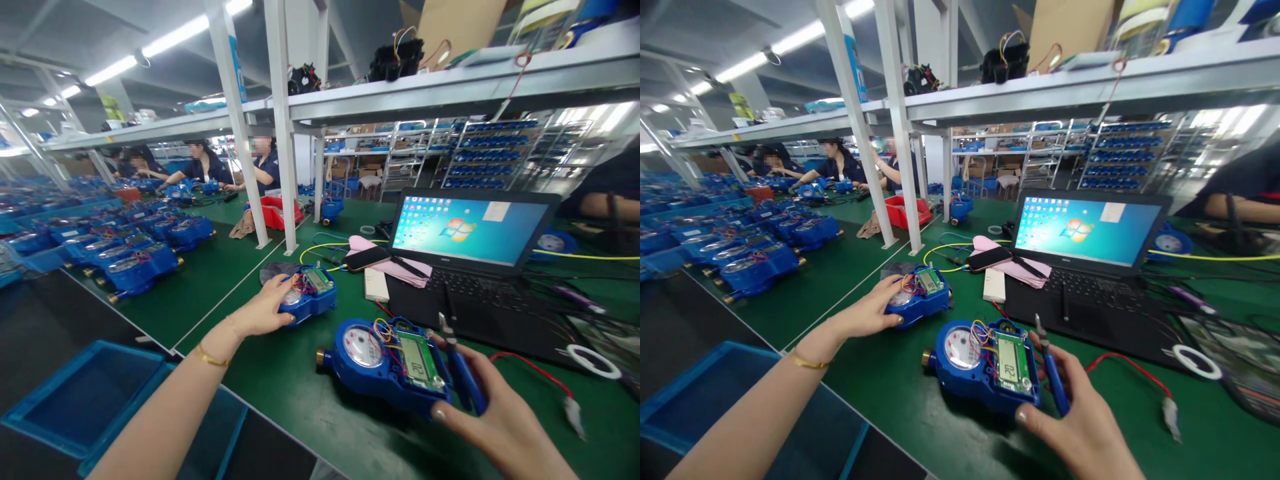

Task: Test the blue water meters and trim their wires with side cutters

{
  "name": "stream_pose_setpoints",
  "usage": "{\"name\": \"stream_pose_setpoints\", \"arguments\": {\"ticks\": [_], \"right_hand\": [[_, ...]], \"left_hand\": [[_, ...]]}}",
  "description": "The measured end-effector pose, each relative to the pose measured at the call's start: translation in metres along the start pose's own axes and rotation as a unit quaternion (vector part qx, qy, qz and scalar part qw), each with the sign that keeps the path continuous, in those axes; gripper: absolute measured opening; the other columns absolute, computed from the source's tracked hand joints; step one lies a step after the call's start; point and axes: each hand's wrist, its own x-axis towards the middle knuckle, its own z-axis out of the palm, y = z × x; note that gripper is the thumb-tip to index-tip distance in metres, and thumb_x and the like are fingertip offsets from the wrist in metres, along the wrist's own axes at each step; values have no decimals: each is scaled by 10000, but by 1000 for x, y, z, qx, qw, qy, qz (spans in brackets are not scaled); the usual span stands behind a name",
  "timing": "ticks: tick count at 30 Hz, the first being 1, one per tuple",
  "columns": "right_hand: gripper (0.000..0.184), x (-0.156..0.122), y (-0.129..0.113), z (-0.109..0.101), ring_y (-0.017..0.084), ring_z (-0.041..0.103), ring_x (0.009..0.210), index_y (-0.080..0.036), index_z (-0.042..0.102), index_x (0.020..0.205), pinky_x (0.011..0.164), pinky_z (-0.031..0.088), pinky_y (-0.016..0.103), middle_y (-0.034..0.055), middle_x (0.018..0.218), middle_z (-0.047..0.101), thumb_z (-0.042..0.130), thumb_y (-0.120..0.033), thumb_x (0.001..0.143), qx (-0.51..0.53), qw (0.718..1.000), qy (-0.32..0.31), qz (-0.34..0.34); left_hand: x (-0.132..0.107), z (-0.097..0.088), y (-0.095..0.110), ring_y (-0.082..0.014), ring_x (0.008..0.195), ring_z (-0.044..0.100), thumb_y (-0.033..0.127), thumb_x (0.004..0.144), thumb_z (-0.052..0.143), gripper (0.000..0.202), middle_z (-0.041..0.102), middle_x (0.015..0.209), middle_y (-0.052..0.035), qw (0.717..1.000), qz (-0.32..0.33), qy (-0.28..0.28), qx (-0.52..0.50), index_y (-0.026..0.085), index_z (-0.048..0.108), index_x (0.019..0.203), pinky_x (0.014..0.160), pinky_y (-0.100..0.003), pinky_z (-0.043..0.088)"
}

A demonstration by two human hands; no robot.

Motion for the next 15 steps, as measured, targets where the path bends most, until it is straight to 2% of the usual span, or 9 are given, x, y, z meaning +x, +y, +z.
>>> {"name": "stream_pose_setpoints", "arguments": {"ticks": [4,8,12,15], "right_hand": [[739,3,6,26,284,660,930,-190,459,1188,771,550,332,104,1053,667,714,-493,565,96,995,-13,39],[776,6,6,46,278,652,949,-187,423,1197,809,539,340,111,1089,645,737,-452,540,108,992,-44,55],[699,16,-17,64,245,650,930,-202,406,1208,839,521,336,75,1064,641,663,-429,599,111,993,-23,45],[659,22,-29,69,246,653,929,-194,421,1191,830,526,326,77,1056,645,654,-417,616,109,993,-32,12]], "left_hand": [[62,1,-14,-330,1389,204,260,667,654,897,212,1495,-159,998,50,-32,-19,119,234,1447,1166,-436,192],[110,6,-14,-306,1369,246,267,641,688,895,289,1455,-123,990,117,-63,-37,159,283,1431,1165,-412,192],[132,7,-14,-291,1345,301,255,620,708,900,352,1419,-98,980,171,-91,-53,194,306,1423,1154,-411,225],[131,7,-14,-317,1371,264,257,629,723,906,297,1471,-103,981,166,-88,-52,218,299,1428,1147,-448,234]]}}
